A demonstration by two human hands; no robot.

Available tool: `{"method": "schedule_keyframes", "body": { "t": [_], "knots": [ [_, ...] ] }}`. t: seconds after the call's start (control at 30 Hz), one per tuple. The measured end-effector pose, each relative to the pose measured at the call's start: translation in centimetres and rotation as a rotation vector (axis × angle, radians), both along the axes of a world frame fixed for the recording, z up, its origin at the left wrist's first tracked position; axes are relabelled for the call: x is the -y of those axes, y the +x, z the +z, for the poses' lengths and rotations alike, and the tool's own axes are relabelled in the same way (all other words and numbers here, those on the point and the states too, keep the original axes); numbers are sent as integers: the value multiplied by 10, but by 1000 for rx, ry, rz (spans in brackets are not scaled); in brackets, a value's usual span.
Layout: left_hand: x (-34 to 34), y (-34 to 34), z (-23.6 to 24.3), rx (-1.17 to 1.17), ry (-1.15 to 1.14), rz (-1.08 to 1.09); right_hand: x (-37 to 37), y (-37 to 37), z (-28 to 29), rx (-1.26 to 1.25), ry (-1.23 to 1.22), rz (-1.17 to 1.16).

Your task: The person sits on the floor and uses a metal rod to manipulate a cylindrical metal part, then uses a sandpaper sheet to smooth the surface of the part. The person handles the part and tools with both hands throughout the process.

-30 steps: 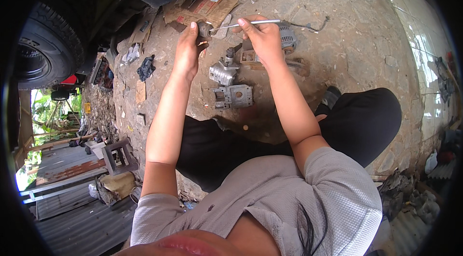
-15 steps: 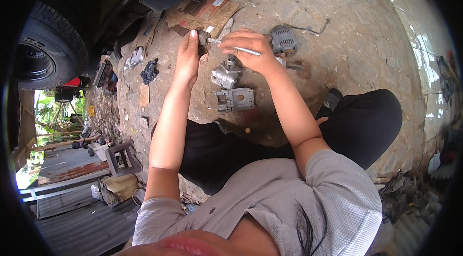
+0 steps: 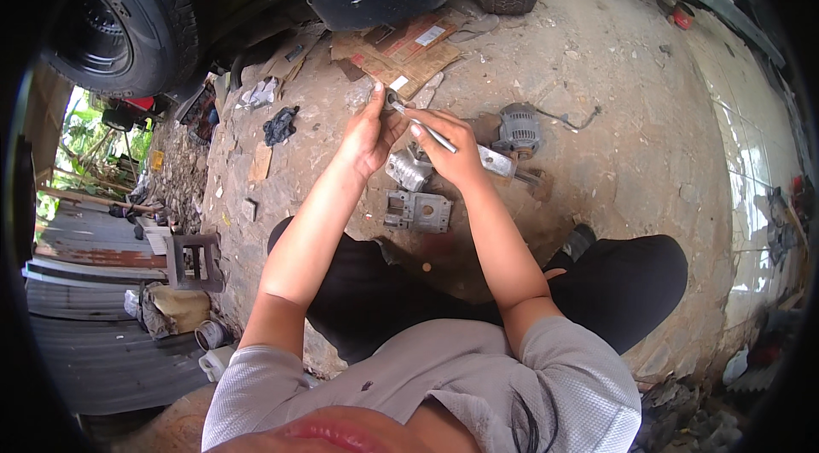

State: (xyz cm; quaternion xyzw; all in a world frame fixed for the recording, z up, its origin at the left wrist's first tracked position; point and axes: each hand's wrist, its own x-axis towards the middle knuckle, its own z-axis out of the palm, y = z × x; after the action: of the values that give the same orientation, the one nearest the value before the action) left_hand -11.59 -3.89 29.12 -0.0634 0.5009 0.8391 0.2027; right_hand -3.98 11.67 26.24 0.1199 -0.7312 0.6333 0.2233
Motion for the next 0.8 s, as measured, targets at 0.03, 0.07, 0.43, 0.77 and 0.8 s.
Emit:
{"method": "schedule_keyframes", "body": {
  "t": [0.03, 0.07, 0.43, 0.77, 0.8],
  "knots": [
    [-1, 1, 1, -9, -4, 12, -2, 0, 2, -14, 11, 10],
    [2, -3, -5, -42, -7, -14, -4, -1, 4, -28, 20, 20],
    [15, -13, -1, -27, 52, -2, -17, -8, -24, 92, -279, 196],
    [11, -3, 5, 99, 124, -89, -11, -20, -47, 57, -983, 620],
    [11, -3, 4, 109, 141, -111, -11, -21, -47, 81, -958, 589]
  ]
}}
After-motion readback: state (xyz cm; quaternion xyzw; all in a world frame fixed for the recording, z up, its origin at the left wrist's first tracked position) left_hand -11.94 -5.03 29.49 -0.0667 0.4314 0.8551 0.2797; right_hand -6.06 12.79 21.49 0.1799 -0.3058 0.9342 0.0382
